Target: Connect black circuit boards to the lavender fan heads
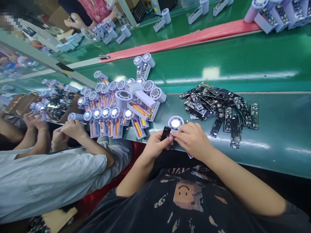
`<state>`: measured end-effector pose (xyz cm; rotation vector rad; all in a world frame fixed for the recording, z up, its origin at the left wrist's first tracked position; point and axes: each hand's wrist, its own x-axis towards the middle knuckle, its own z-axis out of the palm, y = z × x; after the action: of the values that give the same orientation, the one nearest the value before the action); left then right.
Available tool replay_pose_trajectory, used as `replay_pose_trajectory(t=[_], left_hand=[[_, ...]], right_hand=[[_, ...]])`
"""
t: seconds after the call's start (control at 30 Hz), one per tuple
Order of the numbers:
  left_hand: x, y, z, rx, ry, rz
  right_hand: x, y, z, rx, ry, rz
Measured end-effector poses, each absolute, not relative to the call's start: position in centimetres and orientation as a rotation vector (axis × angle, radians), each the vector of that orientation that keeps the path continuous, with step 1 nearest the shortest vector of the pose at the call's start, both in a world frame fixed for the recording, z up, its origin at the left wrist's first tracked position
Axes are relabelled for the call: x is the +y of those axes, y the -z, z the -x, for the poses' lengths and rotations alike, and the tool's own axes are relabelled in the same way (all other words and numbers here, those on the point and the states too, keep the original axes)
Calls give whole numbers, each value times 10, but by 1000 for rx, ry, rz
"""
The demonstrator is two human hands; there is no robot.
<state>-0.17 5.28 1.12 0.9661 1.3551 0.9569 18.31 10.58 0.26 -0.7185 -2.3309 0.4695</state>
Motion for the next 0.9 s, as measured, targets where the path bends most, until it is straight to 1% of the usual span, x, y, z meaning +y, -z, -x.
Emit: replay_pose_trajectory(t=[0.07,0.17,0.27,0.4,0.47,0.53,0.7,0.9], left_hand=[[52,-7,-1,1276,-1004,-843],[48,-3,-4,1246,-1063,-816],[42,-1,-2,1228,-1226,-813],[35,5,10,1389,-1564,-1072],[32,9,15,1505,-1648,-1200],[30,12,18,1531,-1668,-1145],[23,10,13,1418,-1629,-709],[16,6,15,1332,-1519,-534]], right_hand=[[110,2,-184,-2280,-605,705],[115,7,-185,-2166,-748,646],[116,7,-185,-2095,-840,664],[114,4,-185,-2065,-912,731],[113,3,-185,-2062,-904,741],[112,3,-184,-2063,-895,742],[112,5,-184,-2061,-886,743],[110,6,-183,-2114,-871,758]])
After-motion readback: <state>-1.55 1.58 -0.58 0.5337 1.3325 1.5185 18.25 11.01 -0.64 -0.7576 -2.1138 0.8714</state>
